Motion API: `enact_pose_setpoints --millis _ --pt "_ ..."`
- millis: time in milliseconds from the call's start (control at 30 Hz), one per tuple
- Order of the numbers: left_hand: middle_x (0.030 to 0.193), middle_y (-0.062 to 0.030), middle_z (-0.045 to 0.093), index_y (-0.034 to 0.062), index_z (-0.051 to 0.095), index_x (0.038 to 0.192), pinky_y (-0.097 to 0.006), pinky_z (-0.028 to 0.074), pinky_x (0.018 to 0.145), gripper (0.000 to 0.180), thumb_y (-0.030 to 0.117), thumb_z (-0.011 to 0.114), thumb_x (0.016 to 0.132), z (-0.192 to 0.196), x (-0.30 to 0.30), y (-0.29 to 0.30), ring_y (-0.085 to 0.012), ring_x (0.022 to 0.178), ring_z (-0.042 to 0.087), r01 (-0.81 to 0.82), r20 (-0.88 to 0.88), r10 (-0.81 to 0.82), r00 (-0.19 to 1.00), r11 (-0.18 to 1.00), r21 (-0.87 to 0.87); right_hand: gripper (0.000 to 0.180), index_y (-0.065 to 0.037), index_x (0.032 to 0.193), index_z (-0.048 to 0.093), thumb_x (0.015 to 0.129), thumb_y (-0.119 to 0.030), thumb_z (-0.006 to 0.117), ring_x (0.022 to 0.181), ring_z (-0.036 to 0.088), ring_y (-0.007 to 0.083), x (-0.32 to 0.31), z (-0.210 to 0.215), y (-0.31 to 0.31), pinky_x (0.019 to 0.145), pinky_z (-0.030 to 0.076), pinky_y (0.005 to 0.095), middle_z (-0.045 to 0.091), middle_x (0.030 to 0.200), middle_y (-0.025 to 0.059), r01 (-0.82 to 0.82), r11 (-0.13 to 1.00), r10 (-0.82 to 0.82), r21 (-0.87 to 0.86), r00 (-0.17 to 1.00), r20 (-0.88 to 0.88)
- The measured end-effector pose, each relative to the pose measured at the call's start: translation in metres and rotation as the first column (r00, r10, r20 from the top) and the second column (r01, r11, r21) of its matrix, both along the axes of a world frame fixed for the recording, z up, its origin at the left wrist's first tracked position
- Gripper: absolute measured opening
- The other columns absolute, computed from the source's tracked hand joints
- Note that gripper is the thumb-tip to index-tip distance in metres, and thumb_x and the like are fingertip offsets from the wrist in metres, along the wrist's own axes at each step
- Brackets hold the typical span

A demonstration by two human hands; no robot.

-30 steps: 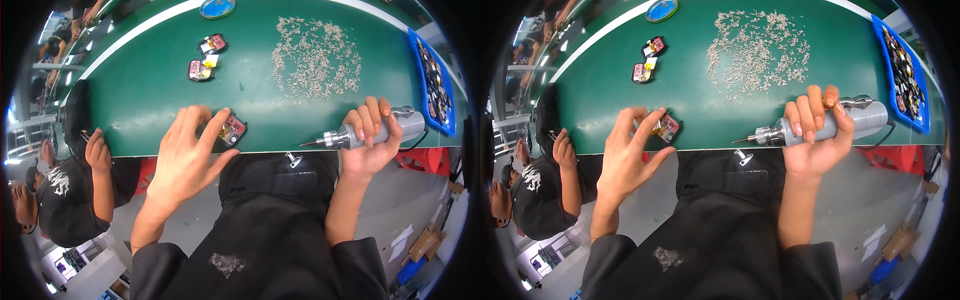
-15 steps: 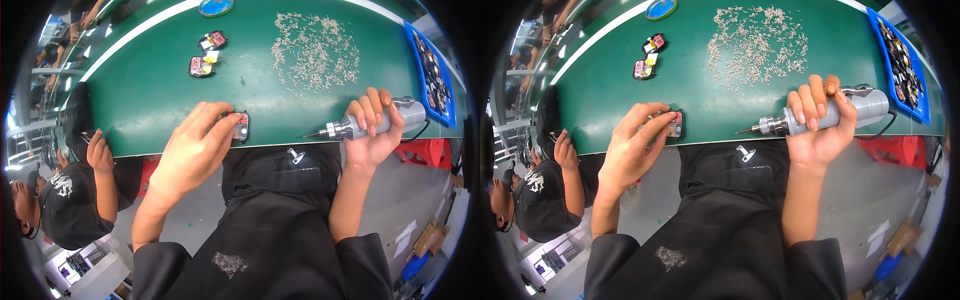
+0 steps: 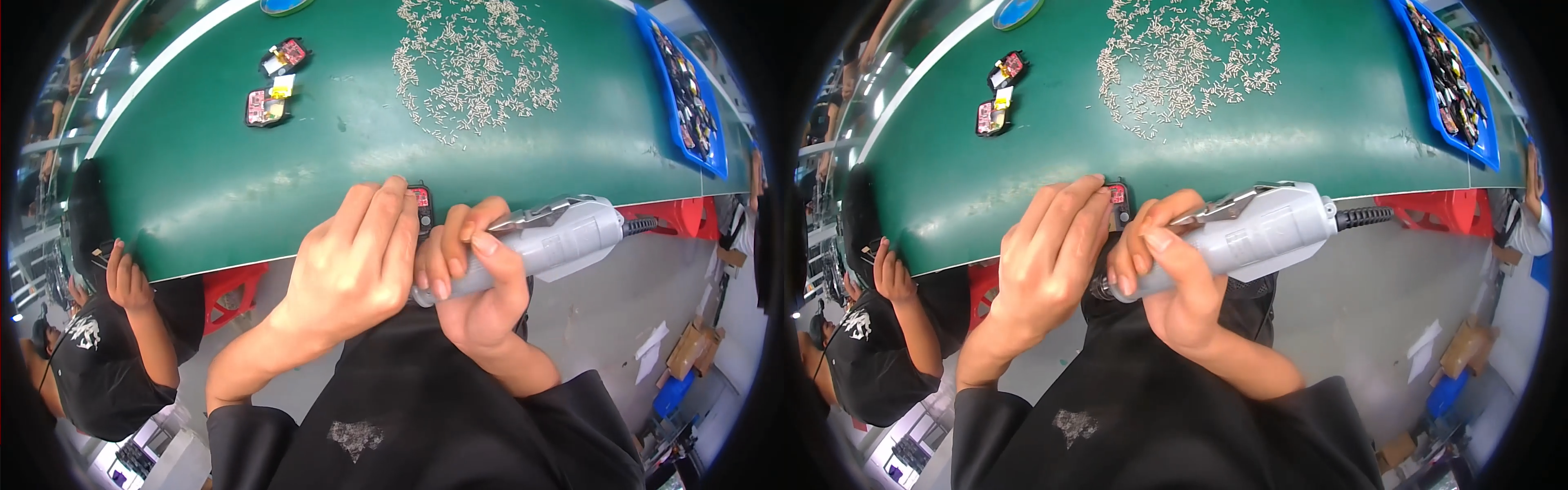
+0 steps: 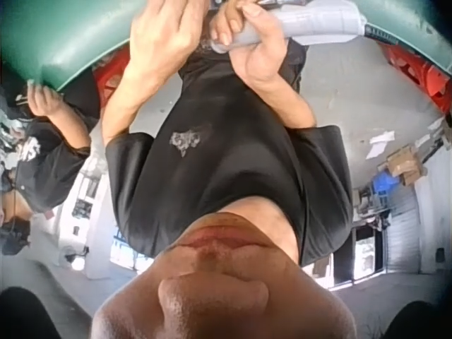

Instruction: Assemble small electronic components by inserting pieces and using an electric screwdriver.

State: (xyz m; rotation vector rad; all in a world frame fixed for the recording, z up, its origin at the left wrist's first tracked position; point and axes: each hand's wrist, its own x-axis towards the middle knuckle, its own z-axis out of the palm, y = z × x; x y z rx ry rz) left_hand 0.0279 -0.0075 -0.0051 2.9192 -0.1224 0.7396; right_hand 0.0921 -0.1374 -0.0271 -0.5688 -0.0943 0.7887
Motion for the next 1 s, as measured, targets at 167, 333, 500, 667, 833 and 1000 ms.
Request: enact_pose_setpoints --millis 167,333,500,667,833,1000 --pt "0.093 -0.0235 0.060 -0.0141 0.061 0.086 -0.029 0.052 0.054 0.038 0.001 0.060 0.052 0.003 -0.003 -0.009 -0.0270 0.075 0.060 -0.063 -0.026 0.064 0.998 0.998 0.023 0.009 -0.005 0.092 0.044 0.089 -0.012 0.047 0.052 0.049 0.0171 0.003 -0.001 0.003 0.054 0.045 0.0318 0.045 0.067 0.0074 0.013 1.000 -0.013 -0.007 1.000 0.027" --pt "0.092 -0.0231 0.060 -0.0147 0.061 0.085 -0.029 0.052 0.054 0.037 0.000 0.059 0.051 0.001 -0.004 -0.008 -0.0270 0.074 0.059 -0.137 -0.048 0.134 0.990 0.988 -0.070 0.011 -0.008 0.089 0.042 0.089 -0.019 0.044 0.046 0.043 0.0145 0.020 0.015 -0.005 0.050 0.042 0.0303 0.042 0.065 0.0036 -0.152 0.986 0.159 -0.073 0.982 0.102" --pt "0.090 -0.0225 0.061 -0.0123 0.060 0.081 -0.030 0.053 0.056 0.028 -0.001 0.062 0.055 -0.013 -0.002 -0.001 -0.0272 0.074 0.060 -0.056 0.096 0.059 0.994 0.998 -0.037 0.010 -0.006 0.095 0.043 0.090 -0.013 0.047 0.048 0.046 0.0145 0.057 0.034 -0.014 0.052 0.044 0.0306 0.043 0.069 0.0070 -0.199 0.978 0.173 0.059 0.940 0.295" --pt "0.086 -0.0222 0.061 -0.0104 0.060 0.079 -0.031 0.054 0.058 0.022 0.000 0.062 0.059 -0.016 -0.001 0.000 -0.0271 0.072 0.060 -0.057 0.127 0.062 0.990 0.997 -0.045 0.010 -0.005 0.096 0.044 0.090 -0.012 0.046 0.053 0.052 0.0195 0.035 0.015 -0.004 0.056 0.048 0.0346 0.044 0.068 0.0074 -0.183 0.980 0.196 -0.084 0.962 0.190" --pt "0.082 -0.0214 0.062 -0.0086 0.059 0.075 -0.029 0.053 0.057 0.014 0.002 0.061 0.066 -0.010 0.000 -0.003 -0.0250 0.070 0.060 -0.056 0.109 0.053 0.993 0.998 0.026 0.009 -0.006 0.095 0.045 0.089 -0.012 0.047 0.059 0.056 0.0234 0.020 0.011 0.002 0.061 0.050 0.0366 0.044 0.067 0.0077 -0.005 0.986 0.034 -0.167 0.985 0.169" --pt "0.079 -0.0209 0.061 -0.0060 0.056 0.070 -0.026 0.052 0.053 0.010 0.003 0.057 0.075 -0.006 0.003 -0.001 -0.0227 0.068 0.059 -0.031 0.049 0.026 0.998 0.993 0.112 0.009 -0.005 0.096 0.045 0.088 -0.011 0.047 0.061 0.056 0.0230 0.021 0.005 -0.001 0.061 0.049 0.0364 0.045 0.067 0.0077 -0.046 0.992 0.063 -0.117 0.988 0.143"
